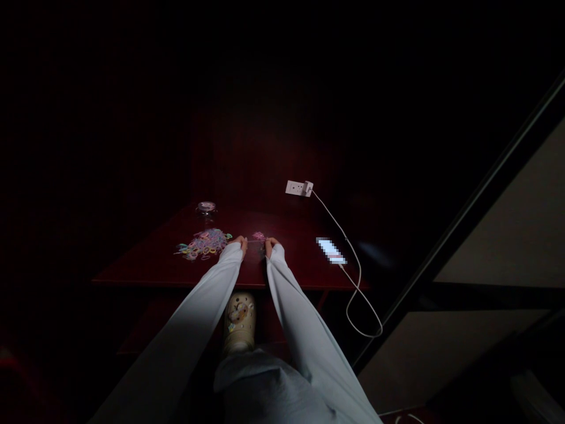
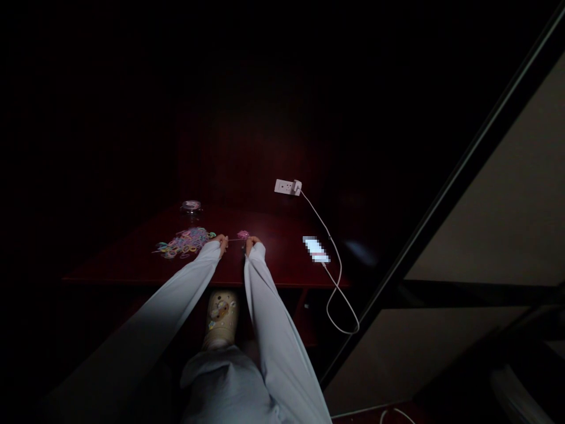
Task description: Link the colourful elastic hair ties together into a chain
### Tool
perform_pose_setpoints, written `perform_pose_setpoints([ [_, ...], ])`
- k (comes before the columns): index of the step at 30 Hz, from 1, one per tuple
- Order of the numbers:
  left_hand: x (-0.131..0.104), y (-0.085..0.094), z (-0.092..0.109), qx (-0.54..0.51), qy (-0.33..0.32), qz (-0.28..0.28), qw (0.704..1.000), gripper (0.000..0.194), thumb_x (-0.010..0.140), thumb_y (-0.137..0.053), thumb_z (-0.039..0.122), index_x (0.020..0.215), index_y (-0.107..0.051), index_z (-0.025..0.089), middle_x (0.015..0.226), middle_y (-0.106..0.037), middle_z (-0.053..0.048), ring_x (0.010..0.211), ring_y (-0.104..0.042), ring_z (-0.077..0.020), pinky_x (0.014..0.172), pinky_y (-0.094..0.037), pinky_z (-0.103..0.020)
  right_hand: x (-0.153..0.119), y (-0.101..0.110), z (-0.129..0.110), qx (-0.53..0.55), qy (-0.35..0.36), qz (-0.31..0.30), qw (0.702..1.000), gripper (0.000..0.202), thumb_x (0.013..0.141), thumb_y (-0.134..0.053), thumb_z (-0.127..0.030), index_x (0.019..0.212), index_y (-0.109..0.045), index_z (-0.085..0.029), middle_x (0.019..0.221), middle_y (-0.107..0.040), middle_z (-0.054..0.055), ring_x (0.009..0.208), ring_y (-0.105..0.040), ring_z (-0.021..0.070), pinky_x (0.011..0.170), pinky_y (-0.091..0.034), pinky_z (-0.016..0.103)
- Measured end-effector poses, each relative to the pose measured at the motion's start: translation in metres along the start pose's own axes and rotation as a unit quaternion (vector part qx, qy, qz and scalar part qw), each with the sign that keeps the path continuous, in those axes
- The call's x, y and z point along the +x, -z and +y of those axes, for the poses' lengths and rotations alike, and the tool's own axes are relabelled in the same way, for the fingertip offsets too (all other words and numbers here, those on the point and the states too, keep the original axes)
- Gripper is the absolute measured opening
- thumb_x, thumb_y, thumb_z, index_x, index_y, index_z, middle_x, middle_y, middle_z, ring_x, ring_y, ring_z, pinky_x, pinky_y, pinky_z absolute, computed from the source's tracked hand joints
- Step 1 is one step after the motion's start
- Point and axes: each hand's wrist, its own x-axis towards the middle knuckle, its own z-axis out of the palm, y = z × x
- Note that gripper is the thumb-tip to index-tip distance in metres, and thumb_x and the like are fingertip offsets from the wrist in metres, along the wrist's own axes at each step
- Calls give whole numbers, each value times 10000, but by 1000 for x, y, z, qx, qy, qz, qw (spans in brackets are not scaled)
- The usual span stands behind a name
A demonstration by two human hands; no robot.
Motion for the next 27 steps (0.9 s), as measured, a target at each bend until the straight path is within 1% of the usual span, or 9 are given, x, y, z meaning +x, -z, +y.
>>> perform_pose_setpoints([
  [3, -4, 0, 4, 2, 3, -13, 1000, 353, 999, -450, 314, 653, -441, 245, 540, -479, 36, 515, -474, -154, 577, -326, -272, 0, -2, 2, -12, 9, -42, 999, 369, 898, -620, -389, 577, -525, -232, 545, -578, -27, 557, -523, 137, 601, -445, 234],
  [6, -10, 1, 9, -6, -18, -37, 999, 321, 976, -504, 318, 666, -477, 240, 544, -480, 42, 548, -494, -152, 595, -343, -267, 1, -3, 3, -38, 2, -93, 995, 387, 910, -637, -320, 544, -566, -215, 547, -606, -14, 554, -532, 134, 624, -453, 244],
  [8, -13, 0, 11, -14, -31, -46, 998, 305, 975, -508, 321, 681, -498, 239, 546, -472, 46, 562, -494, -150, 605, -348, -264, 2, -3, 2, -16, -4, -111, 994, 407, 928, -628, -295, 536, -557, -211, 544, -611, -3, 558, -542, 135, 634, -469, 247],
  [10, -15, -1, 13, -21, -35, -47, 998, 308, 975, -494, 311, 676, -493, 238, 536, -449, 49, 554, -469, -148, 600, -335, -268, 3, -2, 0, 23, -6, -116, 993, 421, 942, -628, -299, 539, -537, -214, 526, -595, -3, 552, -546, 135, 641, -487, 248],
  [13, -14, -1, 13, -29, -32, -44, 998, 301, 958, -495, 292, 662, -476, 238, 526, -428, 53, 537, -432, -144, 583, -309, -273, 3, -1, 0, 51, -3, -112, 992, 419, 942, -661, -351, 564, -538, -219, 500, -572, -13, 533, -543, 134, 641, -499, 252],
  [16, -11, -1, 11, -39, -25, -45, 998, 282, 961, -484, 312, 688, -494, 240, 527, -441, 59, 521, -446, -141, 570, -319, -265, 4, 0, 1, 51, -5, -106, 993, 410, 943, -659, -392, 588, -558, -214, 503, -581, -15, 526, -547, 131, 616, -488, 243],
  [20, -8, -3, 7, -51, -11, -39, 998, 286, 965, -457, 316, 694, -504, 238, 531, -463, 61, 519, -463, -136, 569, -340, -251, 4, -2, 2, 31, -27, -99, 994, 369, 932, -649, -399, 622, -587, -210, 487, -566, -29, 499, -519, 120, 561, -450, 223],
  [23, -7, -4, 5, -56, -6, -37, 998, 293, 964, -457, 322, 690, -516, 234, 534, -492, 58, 514, -467, -132, 567, -348, -247, 5, -3, 2, 20, -33, -104, 994, 312, 888, -682, -395, 648, -597, -213, 510, -582, -30, 507, -535, 124, 556, -453, 227],
  [27, -7, -5, 4, -55, -7, -41, 998, 277, 951, -481, 311, 690, -531, 233, 527, -512, 59, 515, -489, -131, 578, -362, -244, 6, -4, 4, 26, -35, -108, 993, 245, 785, -741, -357, 653, -585, -223, 525, -601, -28, 526, -571, 141, 568, -486, 246],
])
